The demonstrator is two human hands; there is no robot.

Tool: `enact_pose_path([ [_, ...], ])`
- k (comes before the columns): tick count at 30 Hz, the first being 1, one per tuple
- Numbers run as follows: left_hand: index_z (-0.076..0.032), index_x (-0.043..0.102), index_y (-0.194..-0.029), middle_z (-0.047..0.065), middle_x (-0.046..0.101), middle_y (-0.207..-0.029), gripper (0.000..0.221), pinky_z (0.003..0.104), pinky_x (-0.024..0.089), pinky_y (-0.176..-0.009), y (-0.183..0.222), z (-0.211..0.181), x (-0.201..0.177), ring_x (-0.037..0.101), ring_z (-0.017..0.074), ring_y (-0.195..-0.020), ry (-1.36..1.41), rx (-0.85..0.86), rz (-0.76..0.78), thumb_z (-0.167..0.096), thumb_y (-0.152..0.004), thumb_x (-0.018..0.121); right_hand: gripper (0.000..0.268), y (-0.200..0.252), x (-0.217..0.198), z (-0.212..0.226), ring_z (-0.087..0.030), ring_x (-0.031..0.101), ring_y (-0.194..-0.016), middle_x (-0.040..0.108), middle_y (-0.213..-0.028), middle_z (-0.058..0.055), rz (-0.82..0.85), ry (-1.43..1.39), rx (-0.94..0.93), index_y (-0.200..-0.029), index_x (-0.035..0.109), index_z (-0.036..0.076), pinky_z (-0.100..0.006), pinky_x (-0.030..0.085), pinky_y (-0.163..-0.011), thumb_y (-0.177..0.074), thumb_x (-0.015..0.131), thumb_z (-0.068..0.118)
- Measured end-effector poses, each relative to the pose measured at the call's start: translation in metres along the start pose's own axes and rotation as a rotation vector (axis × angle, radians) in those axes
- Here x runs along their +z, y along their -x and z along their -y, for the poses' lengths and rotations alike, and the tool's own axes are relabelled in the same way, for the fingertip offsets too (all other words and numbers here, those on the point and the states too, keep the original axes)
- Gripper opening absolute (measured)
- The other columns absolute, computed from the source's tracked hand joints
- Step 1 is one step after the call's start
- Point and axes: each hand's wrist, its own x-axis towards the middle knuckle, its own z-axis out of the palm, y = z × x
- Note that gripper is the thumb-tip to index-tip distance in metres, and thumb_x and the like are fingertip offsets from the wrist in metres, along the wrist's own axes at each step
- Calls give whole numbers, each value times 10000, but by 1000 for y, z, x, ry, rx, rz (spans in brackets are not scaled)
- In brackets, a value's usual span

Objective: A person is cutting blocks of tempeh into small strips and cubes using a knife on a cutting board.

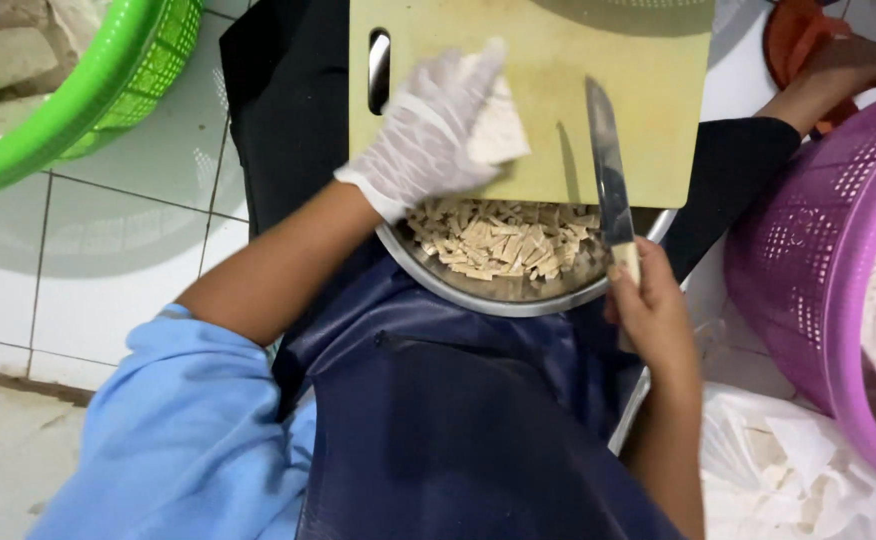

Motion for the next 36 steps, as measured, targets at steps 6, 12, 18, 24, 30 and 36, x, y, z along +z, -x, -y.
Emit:
enact_pose_path([
  [6, -140, 115, -1471, 281, 181, -1451, 1162, 564, 271, -1055, 2, -37, 31, 292, 437, -1317, -166, 79, 163, -815, -703, 668, 403, -16, 29, 33, -361, 629, -815, 650, -949, -187, -131, 283, -30, -1287, 387, 133, -429, 431, -725, -901, 429, 241],
  [12, -129, 330, -1405, 230, 357, -1378, 996, 510, 259, -1089, 11, -29, 40, 309, 426, -1314, 145, -20, 153, -619, -650, 760, 362, -14, 48, 32, -479, 604, -866, 617, -859, -310, -103, 495, 45, -1277, 369, 174, -573, 457, -777, -950, 427, 318],
  [18, -67, 369, -1372, 264, 330, -1359, 939, 502, 294, -1093, 11, -27, 38, 339, 443, -1294, 269, -3, 105, -522, -672, 799, 394, -10, 44, 31, -477, 605, -861, 624, -1034, -246, -80, 603, 30, -1310, 356, 242, -568, 474, -773, -938, 397, 367],
  [24, -60, 402, -1355, 256, 359, -1329, 893, 482, 306, -1089, 6, -22, 35, 377, 428, -1275, 300, 24, 122, -490, -680, 797, 409, -14, 43, 21, -457, 621, -837, 626, -1031, -230, -59, 695, 34, -1318, 351, 246, -562, 492, -748, -933, 420, 365],
  [30, -64, 407, -1373, 264, 347, -1357, 879, 479, 314, -1080, 2, -18, 33, 374, 421, -1286, 298, 38, 208, -482, -697, 785, 375, -36, 48, 16, -441, 646, -759, 648, -787, -228, 54, 717, 33, -1278, 339, 218, -554, 509, -670, -935, 371, 367],
  [36, -25, 378, -1367, 292, 337, -1383, 926, 455, 328, -1083, 10, -8, 54, 329, 408, -1311, 130, 186, 69, -608, -745, 738, 317, -53, 67, 3, -311, 519, -489, 518, -614, -155, -123, 618, -576, -1212, 418, -42, -396, 355, -415, -927, 544, 14],
])
